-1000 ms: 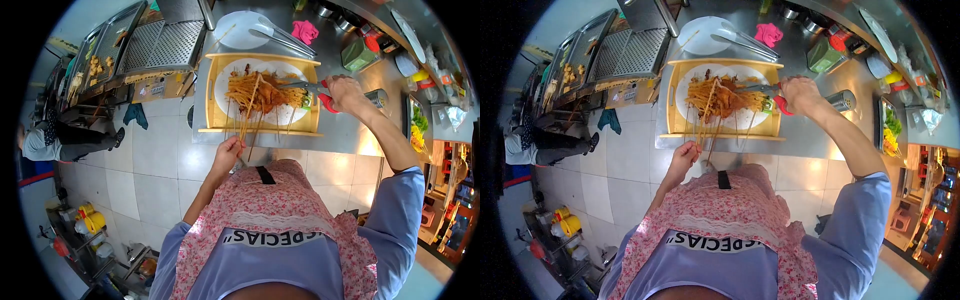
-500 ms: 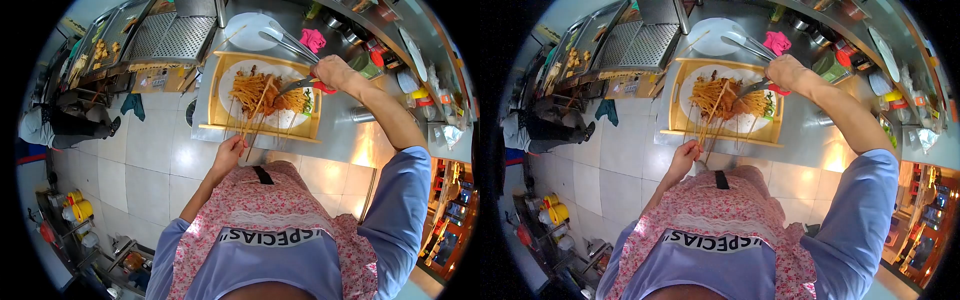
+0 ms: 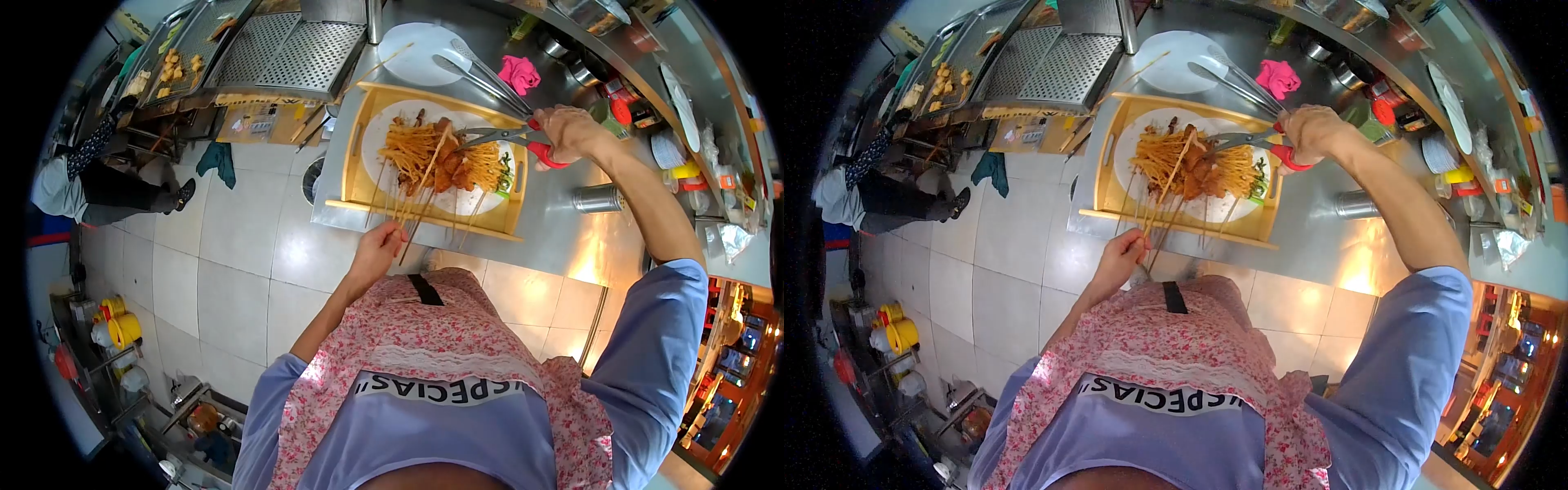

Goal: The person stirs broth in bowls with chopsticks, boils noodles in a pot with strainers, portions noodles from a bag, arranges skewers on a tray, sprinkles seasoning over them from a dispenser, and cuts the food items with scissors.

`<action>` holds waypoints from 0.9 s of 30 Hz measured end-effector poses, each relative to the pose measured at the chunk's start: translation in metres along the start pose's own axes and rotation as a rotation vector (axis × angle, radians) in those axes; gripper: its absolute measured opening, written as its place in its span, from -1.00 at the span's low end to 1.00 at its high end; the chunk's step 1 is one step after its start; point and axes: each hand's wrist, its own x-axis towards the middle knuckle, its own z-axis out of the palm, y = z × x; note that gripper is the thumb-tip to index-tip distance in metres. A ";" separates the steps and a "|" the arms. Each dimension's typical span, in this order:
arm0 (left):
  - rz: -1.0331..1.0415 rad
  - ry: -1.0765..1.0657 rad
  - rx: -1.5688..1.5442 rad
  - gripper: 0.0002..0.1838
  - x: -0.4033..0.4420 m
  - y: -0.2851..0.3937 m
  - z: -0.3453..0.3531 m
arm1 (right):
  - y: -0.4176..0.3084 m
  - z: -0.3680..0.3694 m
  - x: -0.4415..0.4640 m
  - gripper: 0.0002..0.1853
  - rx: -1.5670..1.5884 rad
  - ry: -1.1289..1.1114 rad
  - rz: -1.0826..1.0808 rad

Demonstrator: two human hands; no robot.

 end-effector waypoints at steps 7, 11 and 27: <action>-0.008 -0.012 -0.016 -0.80 0.000 0.000 0.007 | -0.016 -0.010 0.012 -0.24 0.140 -0.239 0.044; 0.050 -0.002 0.027 -0.81 -0.004 0.001 0.008 | -0.022 -0.009 0.018 -0.35 0.208 -0.265 0.047; -0.114 0.105 0.128 -0.78 -0.018 0.017 -0.014 | -0.024 0.038 0.007 -0.60 -0.145 0.020 0.023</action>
